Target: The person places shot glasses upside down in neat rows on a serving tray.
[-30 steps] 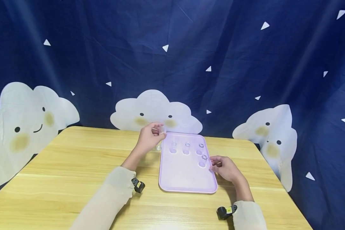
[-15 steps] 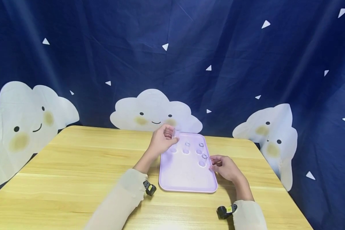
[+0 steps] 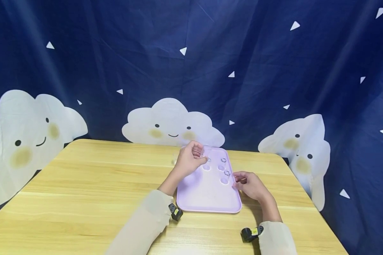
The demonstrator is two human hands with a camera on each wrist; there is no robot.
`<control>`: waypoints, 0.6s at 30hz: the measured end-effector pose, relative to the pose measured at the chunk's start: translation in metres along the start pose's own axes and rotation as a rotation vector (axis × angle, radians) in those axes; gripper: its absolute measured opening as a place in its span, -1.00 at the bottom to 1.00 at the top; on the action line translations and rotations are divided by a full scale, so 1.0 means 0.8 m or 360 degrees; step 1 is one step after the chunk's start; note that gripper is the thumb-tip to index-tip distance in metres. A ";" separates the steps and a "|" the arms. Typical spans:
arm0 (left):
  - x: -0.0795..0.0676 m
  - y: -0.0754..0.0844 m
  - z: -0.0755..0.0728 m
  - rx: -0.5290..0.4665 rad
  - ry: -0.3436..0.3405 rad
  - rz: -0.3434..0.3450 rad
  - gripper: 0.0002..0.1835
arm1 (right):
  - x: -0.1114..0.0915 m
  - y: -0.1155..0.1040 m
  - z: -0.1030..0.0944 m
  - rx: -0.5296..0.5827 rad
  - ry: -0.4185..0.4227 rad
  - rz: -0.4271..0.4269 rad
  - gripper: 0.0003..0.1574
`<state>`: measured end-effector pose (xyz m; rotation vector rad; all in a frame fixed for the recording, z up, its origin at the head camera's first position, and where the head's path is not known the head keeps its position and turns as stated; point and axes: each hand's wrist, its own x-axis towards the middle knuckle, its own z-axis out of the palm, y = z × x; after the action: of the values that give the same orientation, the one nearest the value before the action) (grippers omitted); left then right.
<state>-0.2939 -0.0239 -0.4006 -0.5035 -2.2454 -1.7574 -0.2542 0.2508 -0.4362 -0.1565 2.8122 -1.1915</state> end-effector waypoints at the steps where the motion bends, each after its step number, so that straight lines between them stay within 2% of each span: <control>1: 0.000 0.000 0.002 0.0004 -0.0008 0.0010 -0.62 | 0.000 0.000 0.000 0.0001 -0.0001 -0.0004 -0.56; 6: -0.003 -0.002 0.009 0.0063 -0.0073 0.0054 -0.65 | 0.001 0.000 0.000 -0.0001 0.0002 -0.0025 -0.57; 13: -0.006 -0.004 0.012 0.0229 -0.0150 0.0141 -0.67 | 0.001 0.000 0.000 -0.0001 -0.0001 -0.0027 -0.56; 18: -0.006 -0.007 0.011 0.0341 -0.0266 0.0205 -0.66 | 0.001 -0.001 0.000 0.0005 -0.0005 -0.0016 -0.56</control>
<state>-0.2920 -0.0173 -0.4096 -0.7538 -2.4170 -1.4400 -0.2549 0.2503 -0.4360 -0.1722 2.8097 -1.1968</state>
